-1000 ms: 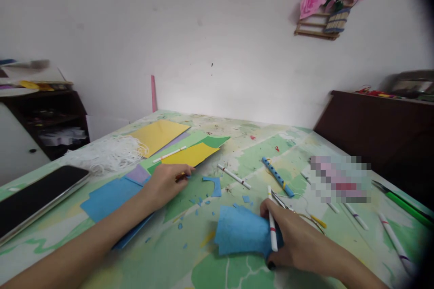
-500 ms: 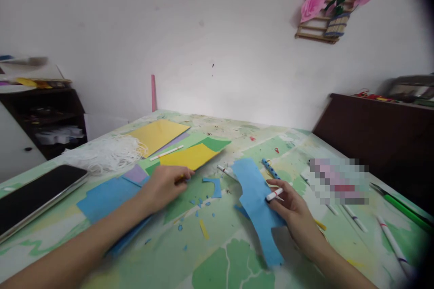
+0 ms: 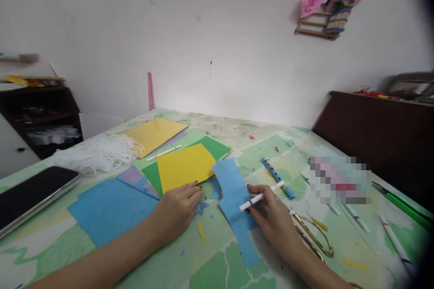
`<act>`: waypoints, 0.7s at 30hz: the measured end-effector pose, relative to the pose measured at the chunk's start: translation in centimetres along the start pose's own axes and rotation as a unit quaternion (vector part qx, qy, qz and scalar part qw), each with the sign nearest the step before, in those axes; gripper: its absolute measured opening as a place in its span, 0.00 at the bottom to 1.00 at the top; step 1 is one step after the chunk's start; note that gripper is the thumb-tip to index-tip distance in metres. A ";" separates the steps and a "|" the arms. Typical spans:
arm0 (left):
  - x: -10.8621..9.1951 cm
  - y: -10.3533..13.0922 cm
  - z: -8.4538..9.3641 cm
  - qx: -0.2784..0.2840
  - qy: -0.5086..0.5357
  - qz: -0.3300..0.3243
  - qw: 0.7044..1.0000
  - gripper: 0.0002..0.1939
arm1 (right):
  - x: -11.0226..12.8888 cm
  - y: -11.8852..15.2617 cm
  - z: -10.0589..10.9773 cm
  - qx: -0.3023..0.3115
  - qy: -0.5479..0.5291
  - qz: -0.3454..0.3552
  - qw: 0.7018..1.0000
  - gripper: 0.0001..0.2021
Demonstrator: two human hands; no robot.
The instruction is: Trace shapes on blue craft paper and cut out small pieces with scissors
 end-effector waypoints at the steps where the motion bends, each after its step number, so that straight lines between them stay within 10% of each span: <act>1: -0.4 -0.1 0.5 -0.023 0.010 -0.003 1.000 0.11 | 0.4 0.1 0.5 -0.025 0.015 0.023 0.999 0.05; 4: -2.1 -0.4 2.2 -0.073 0.036 -0.006 0.997 0.14 | 2.0 1.1 0.7 -0.036 -0.013 0.064 0.997 0.18; 6: -3.7 -0.6 2.9 -0.062 0.053 -0.005 0.997 0.17 | 2.3 2.0 -0.9 0.060 -0.161 -0.004 0.985 0.24; 12: -7.3 0.0 3.4 -0.083 0.102 -0.043 0.990 0.11 | 4.0 4.3 -4.9 0.194 -0.489 -0.135 0.840 0.29; 21: -8.3 -0.3 3.8 -0.038 0.168 -0.075 0.982 0.12 | 4.5 5.1 -5.1 0.205 -0.462 -0.157 0.849 0.18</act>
Point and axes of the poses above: each hand's wrist, its own y-axis away from the middle knuckle, its own z-axis out of the back of the hand, x = y × z, the point moved 6 cm from there along -y, towards the middle knuckle, and after that the axes turned 7 degrees about -y, right-handed, at the moved point
